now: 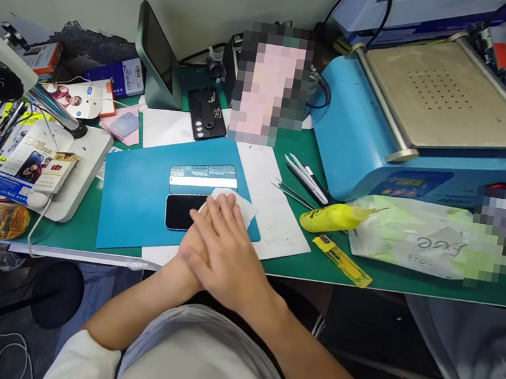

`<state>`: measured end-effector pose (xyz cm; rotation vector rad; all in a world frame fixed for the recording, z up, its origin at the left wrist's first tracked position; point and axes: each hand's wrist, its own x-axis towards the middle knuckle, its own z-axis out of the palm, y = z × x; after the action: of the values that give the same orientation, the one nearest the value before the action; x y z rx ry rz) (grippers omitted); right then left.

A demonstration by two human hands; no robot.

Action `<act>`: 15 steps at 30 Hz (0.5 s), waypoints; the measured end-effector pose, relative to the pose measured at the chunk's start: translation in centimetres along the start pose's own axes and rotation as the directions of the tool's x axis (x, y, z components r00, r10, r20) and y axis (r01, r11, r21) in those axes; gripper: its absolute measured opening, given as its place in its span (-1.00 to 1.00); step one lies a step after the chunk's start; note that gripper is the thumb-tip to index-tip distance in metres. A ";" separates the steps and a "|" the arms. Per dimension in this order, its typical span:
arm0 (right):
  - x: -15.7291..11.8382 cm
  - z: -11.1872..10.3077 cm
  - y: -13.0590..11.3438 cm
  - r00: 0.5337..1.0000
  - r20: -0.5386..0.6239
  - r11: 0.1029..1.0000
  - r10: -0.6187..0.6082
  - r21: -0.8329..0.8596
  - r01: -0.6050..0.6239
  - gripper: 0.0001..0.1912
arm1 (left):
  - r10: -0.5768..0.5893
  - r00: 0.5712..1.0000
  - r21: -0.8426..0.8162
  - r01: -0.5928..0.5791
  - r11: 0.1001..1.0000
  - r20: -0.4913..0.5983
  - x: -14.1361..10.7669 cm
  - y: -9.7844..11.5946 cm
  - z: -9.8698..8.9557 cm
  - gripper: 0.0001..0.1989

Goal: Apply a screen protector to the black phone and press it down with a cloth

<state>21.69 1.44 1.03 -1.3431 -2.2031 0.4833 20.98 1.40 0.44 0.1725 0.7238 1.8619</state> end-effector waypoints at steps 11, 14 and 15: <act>-0.4 1.5 -2.3 0.999 0.020 0.999 -0.038 0.011 0.038 -0.31 | 0.045 0.995 -0.034 -0.048 0.998 -0.088 -0.5 2.4 -1.0 -0.23; 1.6 2.2 -3.3 0.998 0.046 0.998 -0.053 0.044 0.051 -0.30 | 0.094 0.988 0.044 -0.090 0.995 -0.123 1.2 3.8 -0.5 -0.21; 2.0 2.5 -3.7 0.996 0.049 0.996 -0.072 0.058 0.069 -0.29 | 0.125 0.984 0.068 -0.117 0.991 -0.130 1.5 4.3 -0.5 -0.21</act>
<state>16.85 1.46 1.50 -1.2319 -2.2534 0.5546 16.70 1.52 2.07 0.1336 0.8797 1.9831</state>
